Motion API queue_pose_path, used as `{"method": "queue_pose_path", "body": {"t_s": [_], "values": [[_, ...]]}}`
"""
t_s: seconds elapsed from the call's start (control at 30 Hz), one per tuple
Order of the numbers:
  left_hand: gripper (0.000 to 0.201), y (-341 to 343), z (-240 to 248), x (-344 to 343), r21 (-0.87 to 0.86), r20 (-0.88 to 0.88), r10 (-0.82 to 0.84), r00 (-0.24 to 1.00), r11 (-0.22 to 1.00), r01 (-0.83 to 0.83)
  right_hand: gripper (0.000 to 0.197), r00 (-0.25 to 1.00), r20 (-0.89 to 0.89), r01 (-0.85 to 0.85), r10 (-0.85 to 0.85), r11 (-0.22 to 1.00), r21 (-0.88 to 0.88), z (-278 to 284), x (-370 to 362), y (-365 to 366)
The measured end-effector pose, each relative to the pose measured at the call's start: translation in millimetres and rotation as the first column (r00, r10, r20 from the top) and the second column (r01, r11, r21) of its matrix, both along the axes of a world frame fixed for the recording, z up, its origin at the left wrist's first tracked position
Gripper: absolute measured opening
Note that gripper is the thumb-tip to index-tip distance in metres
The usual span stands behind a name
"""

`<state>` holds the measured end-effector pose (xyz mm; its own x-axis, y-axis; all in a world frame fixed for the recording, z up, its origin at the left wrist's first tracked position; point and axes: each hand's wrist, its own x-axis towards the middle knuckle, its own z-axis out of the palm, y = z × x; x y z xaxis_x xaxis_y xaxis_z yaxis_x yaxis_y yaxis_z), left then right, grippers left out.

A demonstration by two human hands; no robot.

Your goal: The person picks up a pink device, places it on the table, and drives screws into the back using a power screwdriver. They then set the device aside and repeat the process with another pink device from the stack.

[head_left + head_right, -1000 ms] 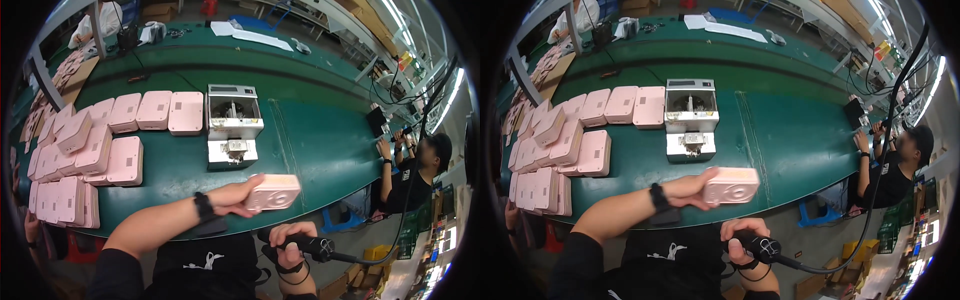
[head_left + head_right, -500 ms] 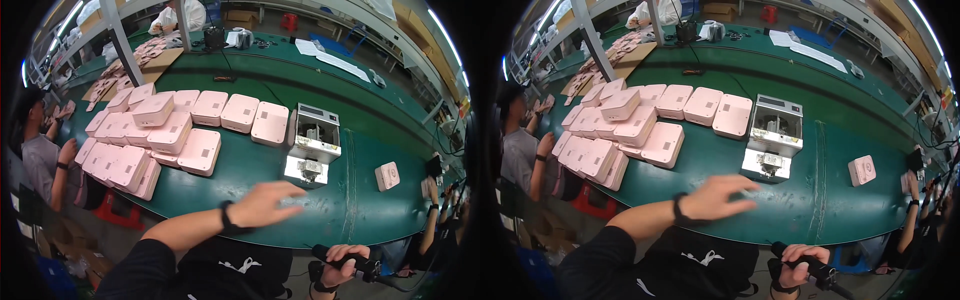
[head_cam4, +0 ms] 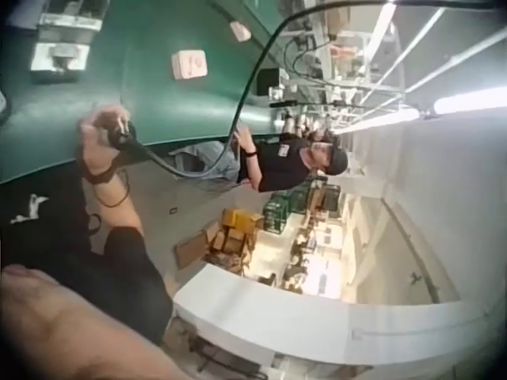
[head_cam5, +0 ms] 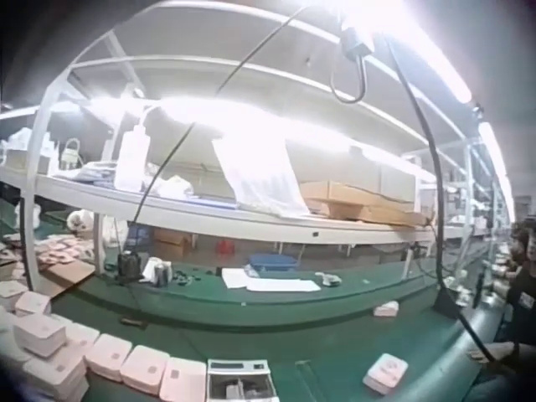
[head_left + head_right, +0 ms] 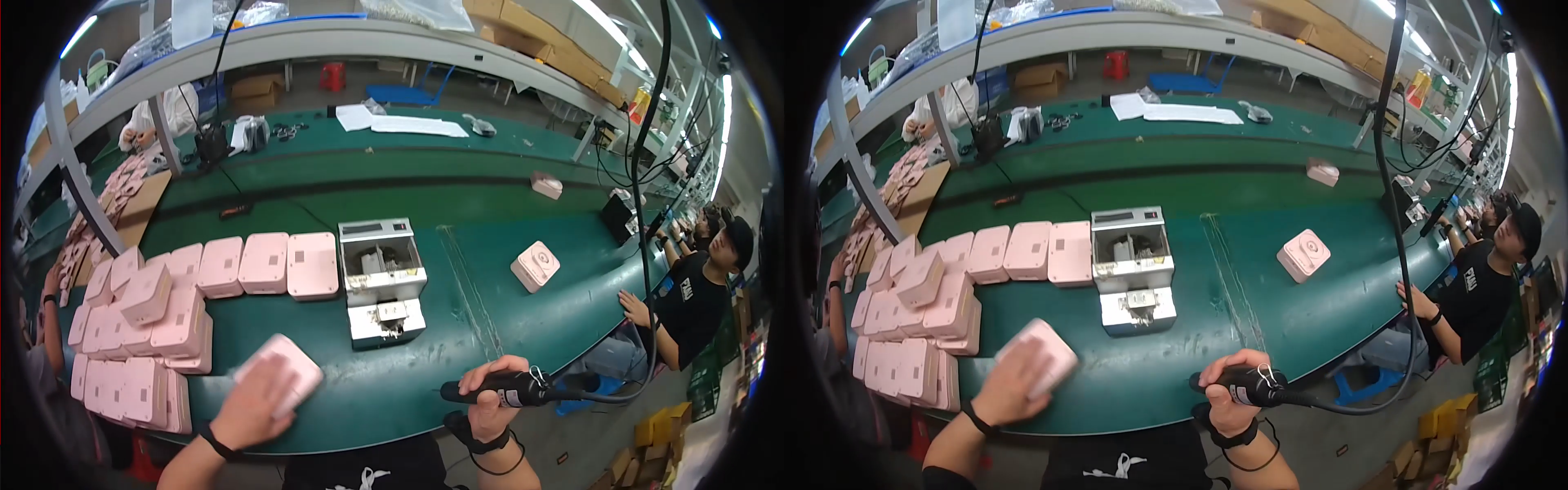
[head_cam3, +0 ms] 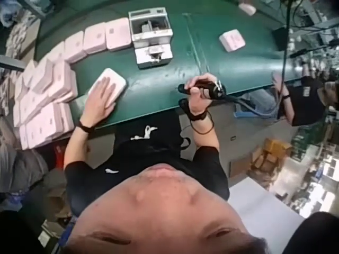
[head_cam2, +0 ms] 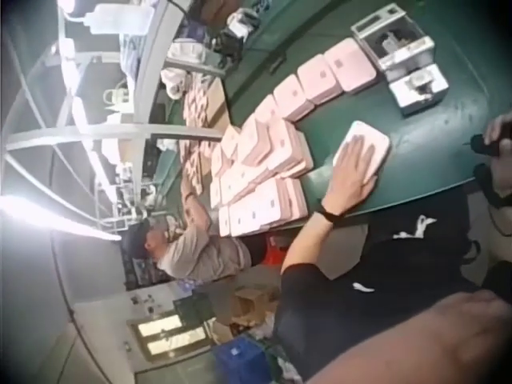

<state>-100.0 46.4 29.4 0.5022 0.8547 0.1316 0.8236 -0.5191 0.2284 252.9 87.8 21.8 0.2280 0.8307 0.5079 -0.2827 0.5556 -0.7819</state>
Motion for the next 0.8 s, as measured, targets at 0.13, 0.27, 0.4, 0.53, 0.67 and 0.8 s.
{"method": "queue_pose_path", "body": {"t_s": [0.13,0.27,0.4,0.53,0.67,0.8], "values": [[0.069,16,-5,45,-0.059,0.049,-0.415,0.909,0.907,0.417,0.053,0.997,0.003,-0.072,0.072,0.996,-0.055,0,0,0],[0.075,36,-11,75,0.014,0.046,-0.467,0.883,0.884,0.467,0.043,0.982,0.04,-0.174,0.185,0.964,-0.201,13,-5,2],[0.082,46,-19,74,0.005,0.179,-0.326,0.928,0.944,0.33,0.027,0.978,0.178,-0.058,0.112,0.957,-0.283,29,-5,9],[0.086,53,-33,58,-0.138,0.439,-0.194,0.877,0.95,0.279,0.012,0.994,0.033,-0.101,0.107,0.983,-0.153,73,-16,30],[0.084,63,-34,56,-0.253,0.458,-0.101,0.883,0.938,0.239,0.012,0.989,0.019,-0.145,0.147,0.986,-0.077,103,-51,77],[0.083,61,-32,52,-0.31,0.48,-0.044,0.876,0.926,0.216,0.012,0.978,0.155,-0.131,0.136,0.99,-0.044,105,-75,103]]}}
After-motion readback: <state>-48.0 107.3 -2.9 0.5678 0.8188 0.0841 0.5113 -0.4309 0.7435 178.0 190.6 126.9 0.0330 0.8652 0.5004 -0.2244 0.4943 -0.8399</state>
